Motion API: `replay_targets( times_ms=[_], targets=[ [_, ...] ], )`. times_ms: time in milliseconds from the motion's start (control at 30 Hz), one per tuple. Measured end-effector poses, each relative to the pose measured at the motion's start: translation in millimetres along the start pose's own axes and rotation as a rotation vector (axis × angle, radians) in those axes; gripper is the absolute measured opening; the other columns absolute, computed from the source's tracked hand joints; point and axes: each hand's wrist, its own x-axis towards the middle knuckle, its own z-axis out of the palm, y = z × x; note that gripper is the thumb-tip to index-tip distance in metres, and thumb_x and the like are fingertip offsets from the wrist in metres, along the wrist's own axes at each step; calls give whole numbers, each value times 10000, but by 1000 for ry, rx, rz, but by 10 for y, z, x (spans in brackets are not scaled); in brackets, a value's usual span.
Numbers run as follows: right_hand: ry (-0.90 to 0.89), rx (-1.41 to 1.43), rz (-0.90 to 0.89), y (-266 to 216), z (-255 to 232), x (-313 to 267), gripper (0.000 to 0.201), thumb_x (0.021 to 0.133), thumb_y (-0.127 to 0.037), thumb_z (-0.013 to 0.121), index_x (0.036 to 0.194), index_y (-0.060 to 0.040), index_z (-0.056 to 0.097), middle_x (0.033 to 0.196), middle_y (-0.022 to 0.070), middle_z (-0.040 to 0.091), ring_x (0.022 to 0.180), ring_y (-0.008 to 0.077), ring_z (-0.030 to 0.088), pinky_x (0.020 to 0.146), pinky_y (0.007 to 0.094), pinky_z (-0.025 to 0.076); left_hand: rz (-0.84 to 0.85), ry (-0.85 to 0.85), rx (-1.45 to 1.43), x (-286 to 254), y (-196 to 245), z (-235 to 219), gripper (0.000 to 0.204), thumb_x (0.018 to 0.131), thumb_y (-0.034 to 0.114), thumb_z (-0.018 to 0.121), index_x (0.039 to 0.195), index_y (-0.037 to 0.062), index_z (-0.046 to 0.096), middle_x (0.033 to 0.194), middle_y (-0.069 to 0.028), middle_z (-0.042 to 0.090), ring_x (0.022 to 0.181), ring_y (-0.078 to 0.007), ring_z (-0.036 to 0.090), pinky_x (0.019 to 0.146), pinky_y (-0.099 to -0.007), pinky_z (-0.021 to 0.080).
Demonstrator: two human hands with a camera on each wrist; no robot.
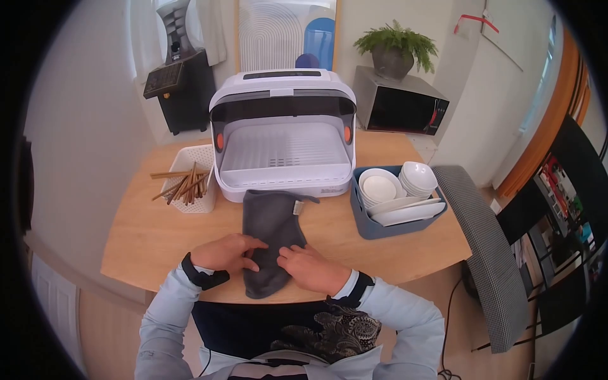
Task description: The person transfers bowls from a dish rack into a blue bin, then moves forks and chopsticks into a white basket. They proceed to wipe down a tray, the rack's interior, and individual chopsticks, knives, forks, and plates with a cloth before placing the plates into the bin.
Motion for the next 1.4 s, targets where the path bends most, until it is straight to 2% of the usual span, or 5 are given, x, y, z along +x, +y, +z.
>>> replay_targets(
  times_ms=[367, 500, 733, 1000, 1400],
  targets=[
    [-143, 397, 218, 190, -379, -197, 241, 840, -103, 629, 1052, -4, 570, 944, 210, 652, 935, 394, 611, 783, 433, 473, 272, -70, -180, -207, -98, 38, 615, 682, 192, 820, 1240, 120, 570, 1326, -180, 441, 1210, -376, 458, 1016, -445, 371],
    [-104, 349, 217, 158, -391, -208, 221, 867, -147, 638, 1023, -8, 565, 911, 194, 646, 858, 374, 611, 743, 424, 467, 236, 97, 337, -322, 252, 247, 706, 698, 230, 813, 1311, 190, 464, 1351, -182, 410, 1228, -363, 457, 1004, -511, 337],
    [207, 353, 551, 260, -356, -498, 348, 895, -325, 632, 863, 22, 624, 806, 223, 649, 800, 406, 622, 707, 469, 473, 320, 15, 70, -273, 123, 291, 496, 775, 255, 756, 1188, 75, 549, 1233, -172, 488, 1145, -361, 494, 932, -443, 401],
    [-45, 208, 554, 278, -17, -403, 458, 821, -438, 669, 766, 17, 692, 814, 247, 653, 821, 419, 631, 738, 474, 485, 408, 116, 226, -83, 709, 563, 481, 780, 369, 743, 1083, 25, 598, 1001, -162, 570, 974, -354, 554, 842, -424, 455],
    [50, 98, 492, 215, -187, -320, 479, 757, -304, 763, 981, 67, 559, 923, 231, 648, 925, 419, 621, 815, 452, 488, -6, 169, 471, 414, -96, 36, 460, 740, 358, 763, 975, -23, 654, 896, -184, 650, 883, -366, 627, 768, -438, 494]
  ],
)
